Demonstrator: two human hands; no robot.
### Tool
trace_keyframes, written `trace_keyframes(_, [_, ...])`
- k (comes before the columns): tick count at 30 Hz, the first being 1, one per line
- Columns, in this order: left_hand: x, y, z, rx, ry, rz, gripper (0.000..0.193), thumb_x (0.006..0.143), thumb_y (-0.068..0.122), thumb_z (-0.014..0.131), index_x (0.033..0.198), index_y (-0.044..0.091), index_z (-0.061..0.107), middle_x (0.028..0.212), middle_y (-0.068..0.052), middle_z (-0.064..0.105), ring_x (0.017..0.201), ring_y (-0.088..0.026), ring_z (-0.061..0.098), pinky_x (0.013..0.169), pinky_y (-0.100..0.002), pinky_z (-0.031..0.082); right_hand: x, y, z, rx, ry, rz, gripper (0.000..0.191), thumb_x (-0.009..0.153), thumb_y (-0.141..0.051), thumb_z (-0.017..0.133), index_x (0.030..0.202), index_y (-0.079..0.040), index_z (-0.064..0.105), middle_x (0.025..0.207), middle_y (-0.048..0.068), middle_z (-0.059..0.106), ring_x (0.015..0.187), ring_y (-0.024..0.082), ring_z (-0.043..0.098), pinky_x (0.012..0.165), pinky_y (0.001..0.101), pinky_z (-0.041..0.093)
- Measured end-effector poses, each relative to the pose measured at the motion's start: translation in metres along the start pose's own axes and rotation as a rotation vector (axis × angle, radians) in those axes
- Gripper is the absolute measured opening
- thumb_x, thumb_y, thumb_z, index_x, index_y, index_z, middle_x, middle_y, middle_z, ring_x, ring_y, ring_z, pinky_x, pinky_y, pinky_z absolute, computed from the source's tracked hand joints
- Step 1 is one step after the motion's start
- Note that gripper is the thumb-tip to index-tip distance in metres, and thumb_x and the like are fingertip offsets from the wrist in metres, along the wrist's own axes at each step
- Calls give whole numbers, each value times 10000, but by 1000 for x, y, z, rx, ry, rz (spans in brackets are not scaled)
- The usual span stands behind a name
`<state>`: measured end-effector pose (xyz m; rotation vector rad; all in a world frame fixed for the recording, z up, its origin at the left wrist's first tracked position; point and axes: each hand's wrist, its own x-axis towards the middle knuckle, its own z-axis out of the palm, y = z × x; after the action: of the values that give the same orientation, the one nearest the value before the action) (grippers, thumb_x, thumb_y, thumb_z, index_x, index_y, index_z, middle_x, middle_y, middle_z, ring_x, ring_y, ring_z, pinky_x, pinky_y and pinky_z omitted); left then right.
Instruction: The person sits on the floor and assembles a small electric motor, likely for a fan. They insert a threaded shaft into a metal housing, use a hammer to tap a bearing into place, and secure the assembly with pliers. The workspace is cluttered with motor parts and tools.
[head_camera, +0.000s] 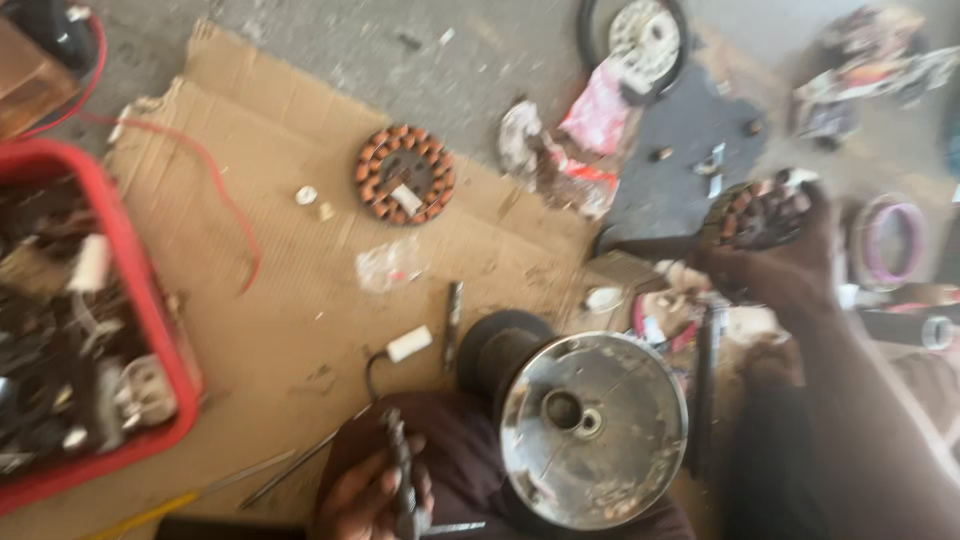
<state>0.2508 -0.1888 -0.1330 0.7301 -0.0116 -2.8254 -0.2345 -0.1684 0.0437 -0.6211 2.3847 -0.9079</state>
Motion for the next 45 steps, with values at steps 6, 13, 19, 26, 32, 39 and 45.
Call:
trace_keyframes(6, [21, 7, -7, 11, -24, -136, 546, 1000, 141, 612, 1477, -55, 432, 1049, -214, 702, 955, -318, 731, 830, -447, 595, -9, 53, -77, -445, 402, -213, 703, 792, -244, 826, 1359, -48, 459, 1276, 118, 554, 1125, 242, 587, 971, 348, 510])
trace_keyframes(13, [22, 3, -10, -18, 1, -194, 534, 1004, 127, 614, 1478, -43, 435, 1064, -205, 700, 981, -328, 730, 859, -458, 591, -81, 148, -127, -1268, 476, -407, 183, 973, -56, 579, 988, -146, 737, 1027, 31, 712, 911, 249, 702, 805, 359, 539])
trace_keyframes(19, [21, 2, -11, -31, 8, -179, 525, 1008, 115, 615, 1479, -32, 437, 1077, -198, 699, 1004, -336, 729, 884, -467, 587, -34, 93, -72, 174, 70, -169, 264, 907, -143, 714, 1150, -105, 618, 1061, 72, 661, 916, 240, 663, 794, 374, 549])
trace_keyframes(26, [15, -5, -6, -77, 8, -140, 515, 1012, 100, 617, 1481, -20, 439, 1092, -189, 697, 1030, -345, 727, 914, -478, 583, 26, 20, 137, 734, -574, 467, 407, 839, -327, 749, 1149, -134, 569, 884, 34, 588, 727, 226, 565, 589, 442, 518])
trace_keyframes(32, [-20, -17, 1, -115, 44, -93, 508, 1016, 88, 619, 1482, -9, 441, 1105, -181, 696, 1052, -353, 726, 939, -487, 579, 44, 50, 186, 779, -817, 785, 435, 806, -511, 714, 1041, -157, 620, 938, 77, 661, 830, 299, 659, 742, 536, 562])
trace_keyframes(39, [-25, -17, 10, -42, 211, -31, 501, 962, 127, 631, 1420, -21, 490, 1046, -166, 701, 977, -340, 757, 916, -530, 607, 52, 70, 200, 537, -641, 1045, 1151, 759, -790, 561, 1587, -132, 108, 1358, 371, 488, 1117, 526, 563, 1020, 767, 392])
trace_keyframes(45, [-21, -12, 18, -80, 174, 129, 464, 990, 99, 559, 1424, -26, 453, 1113, -174, 678, 1034, -331, 729, 966, -589, 563, 41, 15, 159, 244, -564, 742, 1100, 792, -717, 577, 1622, -118, 174, 1555, 283, 321, 1354, 482, 459, 1060, 671, 442])
